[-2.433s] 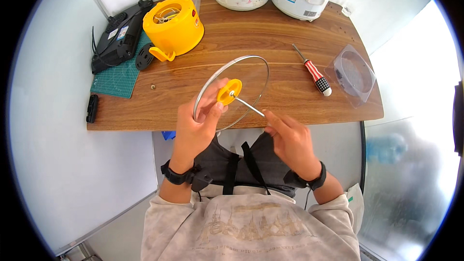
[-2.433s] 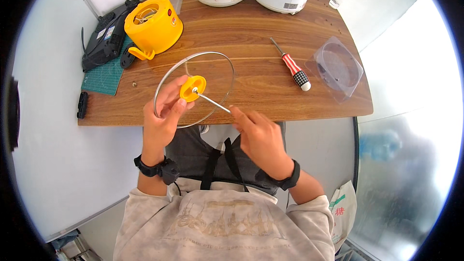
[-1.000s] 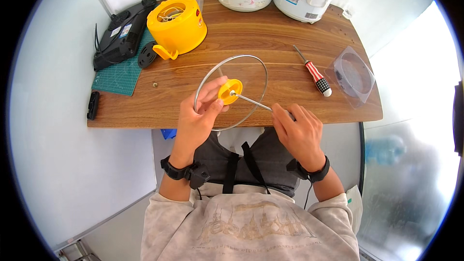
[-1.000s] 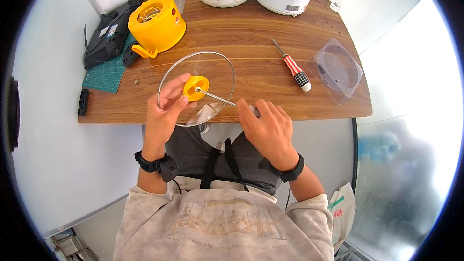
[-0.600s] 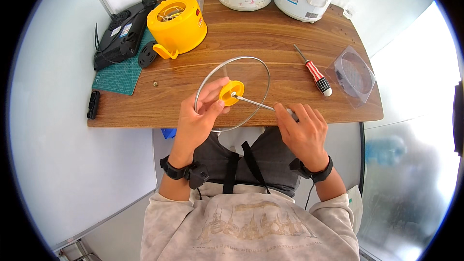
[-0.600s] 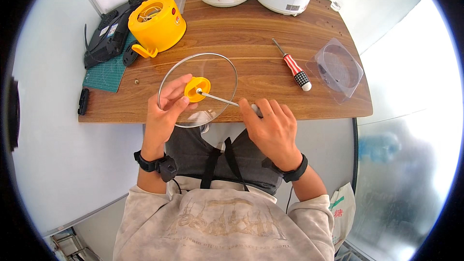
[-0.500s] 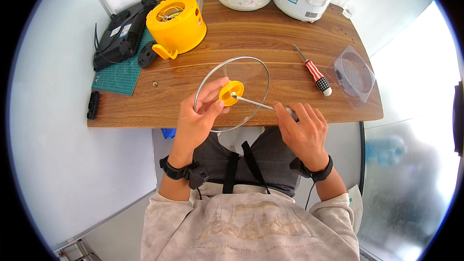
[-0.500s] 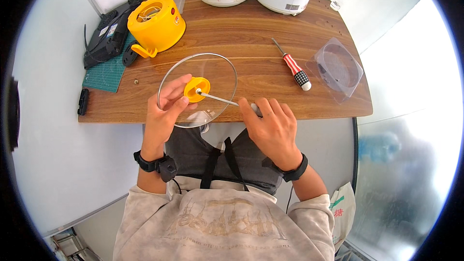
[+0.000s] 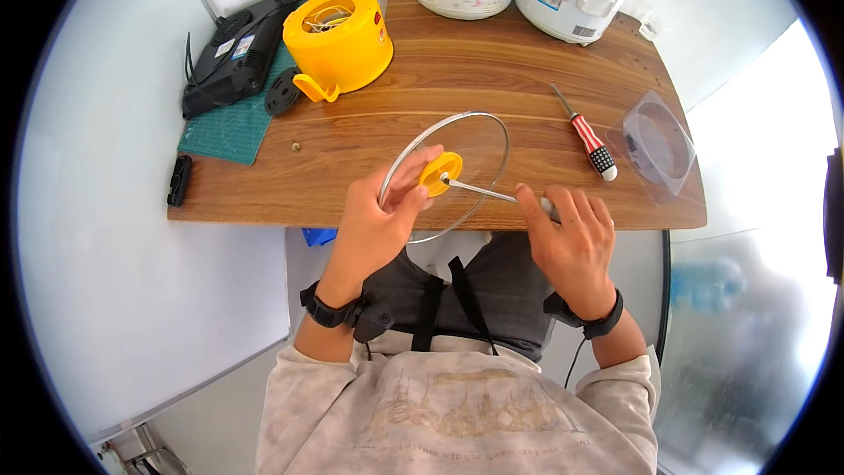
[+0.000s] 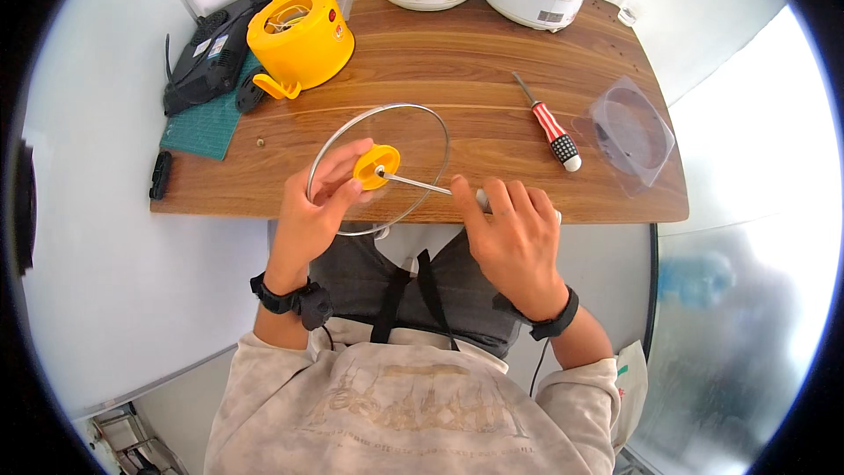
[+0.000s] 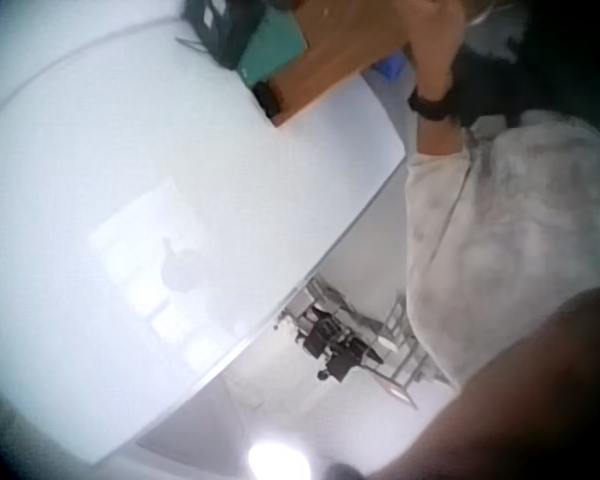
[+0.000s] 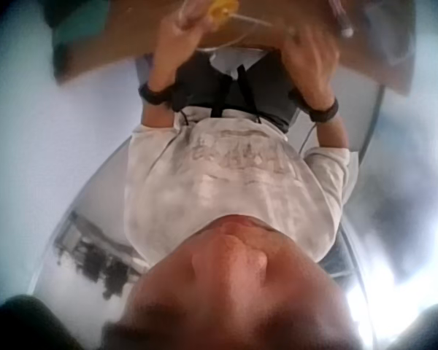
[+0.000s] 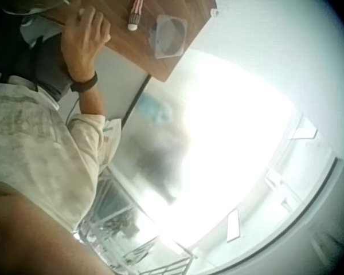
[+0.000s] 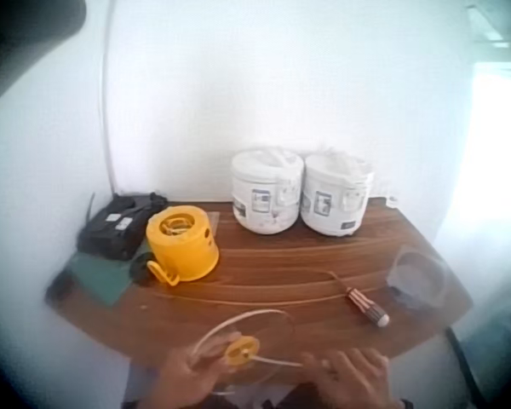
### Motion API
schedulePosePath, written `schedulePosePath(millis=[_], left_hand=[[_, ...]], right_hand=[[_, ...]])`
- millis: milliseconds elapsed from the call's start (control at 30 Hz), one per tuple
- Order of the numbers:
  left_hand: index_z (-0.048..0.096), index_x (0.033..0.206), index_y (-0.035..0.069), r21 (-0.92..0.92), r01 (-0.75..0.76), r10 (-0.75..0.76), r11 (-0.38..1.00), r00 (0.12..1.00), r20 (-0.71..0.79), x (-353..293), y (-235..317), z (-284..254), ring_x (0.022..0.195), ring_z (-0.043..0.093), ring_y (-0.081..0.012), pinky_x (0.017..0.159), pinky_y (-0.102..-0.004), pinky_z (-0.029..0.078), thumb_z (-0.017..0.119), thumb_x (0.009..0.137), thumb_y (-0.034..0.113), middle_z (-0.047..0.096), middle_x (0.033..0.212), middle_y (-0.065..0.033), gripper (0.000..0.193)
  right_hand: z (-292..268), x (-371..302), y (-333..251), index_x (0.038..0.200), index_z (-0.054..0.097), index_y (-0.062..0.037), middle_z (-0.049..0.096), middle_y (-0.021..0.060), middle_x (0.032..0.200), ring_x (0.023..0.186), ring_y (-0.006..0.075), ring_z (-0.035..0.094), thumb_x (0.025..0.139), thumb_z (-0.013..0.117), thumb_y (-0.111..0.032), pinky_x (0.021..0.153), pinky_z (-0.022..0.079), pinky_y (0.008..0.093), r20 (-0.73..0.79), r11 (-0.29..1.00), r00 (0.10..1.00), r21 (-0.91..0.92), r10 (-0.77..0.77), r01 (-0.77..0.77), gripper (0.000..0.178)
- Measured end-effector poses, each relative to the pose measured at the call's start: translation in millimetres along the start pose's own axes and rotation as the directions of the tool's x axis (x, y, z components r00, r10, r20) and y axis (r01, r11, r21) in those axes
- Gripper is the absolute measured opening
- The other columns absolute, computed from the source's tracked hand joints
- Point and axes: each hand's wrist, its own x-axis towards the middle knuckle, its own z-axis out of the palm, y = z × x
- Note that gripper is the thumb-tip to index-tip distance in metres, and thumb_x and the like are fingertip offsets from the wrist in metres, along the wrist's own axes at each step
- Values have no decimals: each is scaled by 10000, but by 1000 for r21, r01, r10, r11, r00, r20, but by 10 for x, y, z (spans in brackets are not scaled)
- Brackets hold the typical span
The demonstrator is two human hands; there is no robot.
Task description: The person disassembles a yellow electric kettle by removing screws from the base and separating the lid. They then reassemble the kettle by placing the lid back on and tightening the screws.
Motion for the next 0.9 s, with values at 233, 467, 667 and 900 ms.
schedulePosePath(millis=[233, 467, 667, 900], left_hand=[[549, 1402, -30, 88, -30, 37, 996, 997, -69, -4, 30, 67, 1206, 640, -225, 980, -337, 562, 521, 980, -52, 639, 1349, -157, 424], [630, 1340, 64, 568, -149, 269, 810, 954, -133, -85, 141, 245, 1023, 734, -214, 819, -309, 555, 568, 915, -76, 710, 1197, -182, 451], [652, 1309, 72, 601, -277, 418, 749, 903, -104, -31, 39, 303, 975, 733, -309, 790, -309, 550, 586, 884, -92, 711, 1222, -158, 461], [648, 1311, 62, 537, -278, 392, 796, 913, -109, 14, -33, 231, 943, 745, -216, 780, -293, 541, 582, 934, -40, 719, 1201, -175, 396]], right_hand=[[60, -96, -195, 1116, 725, -84, 556, 50, 780, 674, 196, 584, 766, 723, -33, 584, 464, 329, 68, 953, 980, 232, 186, -197, 354], [255, -212, -329, 1047, 710, 6, 593, 77, 698, 532, 152, 563, 957, 665, -100, 525, 454, 321, 548, 254, 777, 740, 309, -622, 146], [194, -150, -280, 1156, 649, 23, 567, 20, 708, 539, 115, 533, 1076, 515, -224, 507, 424, 257, 853, -692, 484, 229, -197, -685, 293], [184, -144, -235, 1187, 622, -4, 563, 15, 702, 537, 103, 520, 1093, 477, -263, 514, 431, 241, 821, -734, 481, 117, -307, -669, 311]])
